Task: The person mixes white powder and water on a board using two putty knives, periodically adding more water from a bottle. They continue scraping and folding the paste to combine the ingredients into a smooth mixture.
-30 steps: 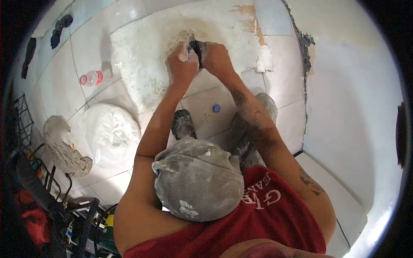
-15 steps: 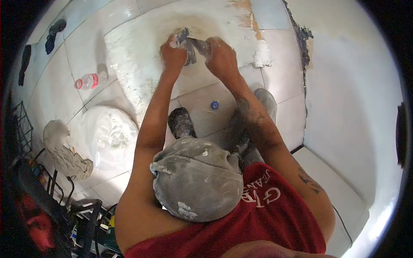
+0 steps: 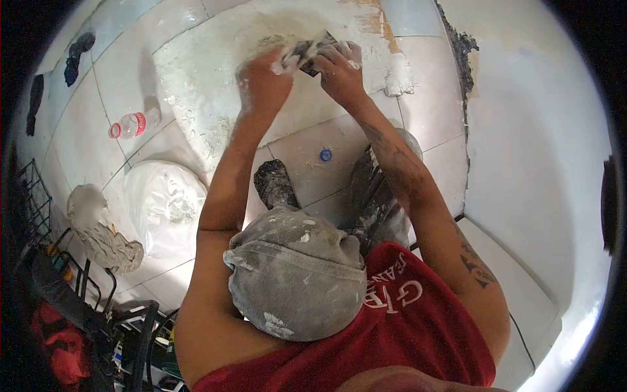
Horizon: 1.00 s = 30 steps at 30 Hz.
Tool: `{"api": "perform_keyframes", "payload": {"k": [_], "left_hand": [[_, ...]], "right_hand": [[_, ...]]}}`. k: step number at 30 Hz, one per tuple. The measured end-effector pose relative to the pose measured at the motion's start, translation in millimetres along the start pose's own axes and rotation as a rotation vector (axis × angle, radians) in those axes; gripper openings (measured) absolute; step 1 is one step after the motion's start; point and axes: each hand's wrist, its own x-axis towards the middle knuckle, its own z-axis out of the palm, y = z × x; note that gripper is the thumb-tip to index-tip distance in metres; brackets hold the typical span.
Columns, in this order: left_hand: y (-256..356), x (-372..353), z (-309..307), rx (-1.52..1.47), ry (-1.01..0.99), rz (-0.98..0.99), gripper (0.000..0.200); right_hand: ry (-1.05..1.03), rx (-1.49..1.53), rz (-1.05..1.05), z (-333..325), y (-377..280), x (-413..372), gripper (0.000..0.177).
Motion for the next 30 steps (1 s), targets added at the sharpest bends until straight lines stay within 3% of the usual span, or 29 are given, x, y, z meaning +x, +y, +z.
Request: {"api": "perform_keyframes", "payload": {"k": [3,6,9,12,13,15,19,22,26,27,30], "left_hand": [[8.8,-3.0,7.7,0.149,-0.193,-0.072,0.025],[-7.8,-7.1,20.7,0.016,-0.136,0.027,0.022],[-23.6,-6.7,28.6,-0.106,-0.137,-0.01,0.021],[-66.4,-10.7,53.5,0.202,0.017,0.01,0.024],[-56.2,-4.4,38.3,0.112,-0.034,-0.095,0.025],[-39.3,7.4,9.8,-0.073,-0.139,-0.303,0.027],[-57.9,7.5,9.5,0.006,0.084,-0.266,0.023],[-65.0,7.1,2.5,0.015,0.102,-0.279,0.023],[-62.4,11.3,0.7,-0.014,0.203,-0.207,0.03],[-43.0,19.4,-16.0,0.034,0.095,-0.247,0.032],[-32.3,26.2,-30.1,-0.039,0.161,-0.214,0.03]], "right_hand": [[0.02,0.089,-0.083,-0.6,-3.9,12.2,0.018],[0.045,0.145,-0.152,2.9,-5.0,15.8,0.019],[0.055,0.195,-0.15,1.0,-9.7,16.3,0.019],[0.031,0.149,-0.144,-15.6,-22.8,20.4,0.019],[0.02,0.115,-0.144,-19.7,-24.7,21.5,0.019],[0.01,0.046,-0.065,-20.3,-19.7,14.3,0.018],[-0.062,-0.153,0.232,-26.5,-4.3,-0.3,0.018],[-0.119,-0.031,0.348,-26.4,7.7,-6.8,0.019],[-0.04,0.064,0.173,-19.8,8.8,-8.4,0.016],[-0.097,0.053,0.252,-21.4,6.8,-4.4,0.015],[-0.177,0.079,0.467,-27.4,3.6,10.8,0.015]]}}
